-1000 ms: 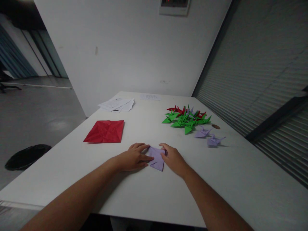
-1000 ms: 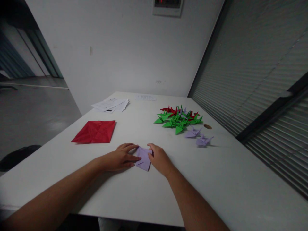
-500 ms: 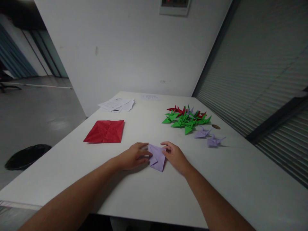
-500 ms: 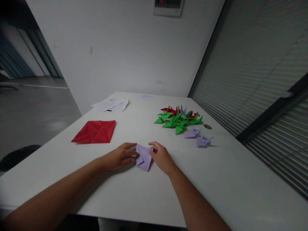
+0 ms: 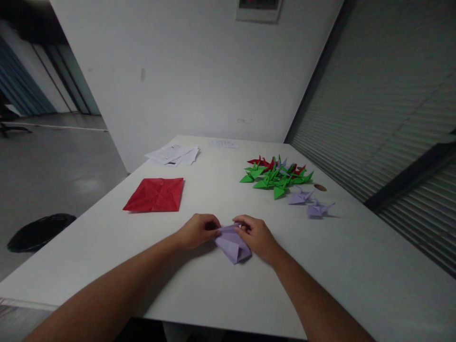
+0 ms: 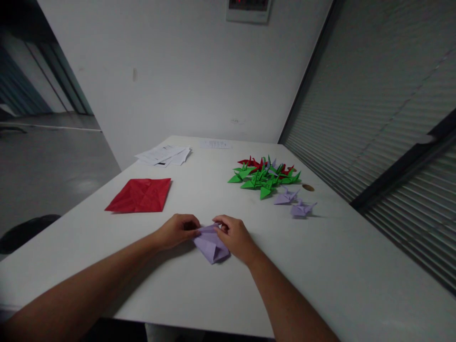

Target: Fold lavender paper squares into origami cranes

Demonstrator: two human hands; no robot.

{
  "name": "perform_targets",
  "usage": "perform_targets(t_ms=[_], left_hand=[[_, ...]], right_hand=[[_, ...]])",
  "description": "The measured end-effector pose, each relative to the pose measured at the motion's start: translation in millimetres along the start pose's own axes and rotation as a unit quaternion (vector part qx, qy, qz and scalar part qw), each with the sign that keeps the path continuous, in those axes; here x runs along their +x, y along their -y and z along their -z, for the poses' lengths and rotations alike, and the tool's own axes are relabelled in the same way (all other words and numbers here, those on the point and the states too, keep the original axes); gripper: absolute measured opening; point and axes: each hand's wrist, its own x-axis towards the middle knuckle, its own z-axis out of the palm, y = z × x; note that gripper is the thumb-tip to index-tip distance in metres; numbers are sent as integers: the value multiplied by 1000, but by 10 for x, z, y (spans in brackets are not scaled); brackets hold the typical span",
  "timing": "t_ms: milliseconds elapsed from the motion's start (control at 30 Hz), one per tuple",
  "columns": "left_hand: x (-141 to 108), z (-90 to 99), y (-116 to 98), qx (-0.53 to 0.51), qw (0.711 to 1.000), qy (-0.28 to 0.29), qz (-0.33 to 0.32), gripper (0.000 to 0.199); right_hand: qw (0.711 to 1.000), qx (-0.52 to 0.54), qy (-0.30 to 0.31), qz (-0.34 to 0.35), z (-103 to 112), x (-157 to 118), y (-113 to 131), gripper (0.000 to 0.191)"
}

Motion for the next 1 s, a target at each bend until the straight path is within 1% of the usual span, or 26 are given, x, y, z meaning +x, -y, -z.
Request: perform_targets(t_ms=[100, 233, 300, 367, 433, 500, 567, 633, 767, 867, 1000], left_hand=[[10, -22, 51, 2, 1000, -30, 2, 16], [19, -30, 79, -15, 995, -103, 0, 14], [21, -30, 83, -31, 990, -139, -3, 13], [22, -27, 84, -39, 986, -165, -10, 13], [20, -23, 82, -37, 982, -182, -17, 12], [16, -17, 72, -33, 979, -198, -21, 12], [14, -13, 56, -37, 977, -209, -24, 12], [17, -13, 39, -55, 975, -215, -22, 14], [43, -28, 25, -132, 969, -211, -1, 22], [58, -39, 24, -212, 957, -197, 19, 32], [58, -39, 7, -309, 934, -173, 35, 45]], right_hand=[[998, -4, -51, 27, 6, 17, -17, 22], [986, -38, -149, 67, 46, 36, -29, 17], [981, -45, -171, 84, 69, 29, -23, 13], [981, -50, -157, 104, 78, 12, -9, 9], [983, -57, -122, 125, 68, -9, 10, 9], [984, -66, -87, 144, 43, -22, 25, 14], [982, -78, -69, 157, 17, -25, 31, 22], [980, -91, -66, 163, 0, -18, 25, 23], [979, -97, -67, 169, -2, -4, -2, 14], [977, -93, -67, 179, 2, 0, -15, 19], [972, -90, -87, 199, 6, 6, -24, 28]])
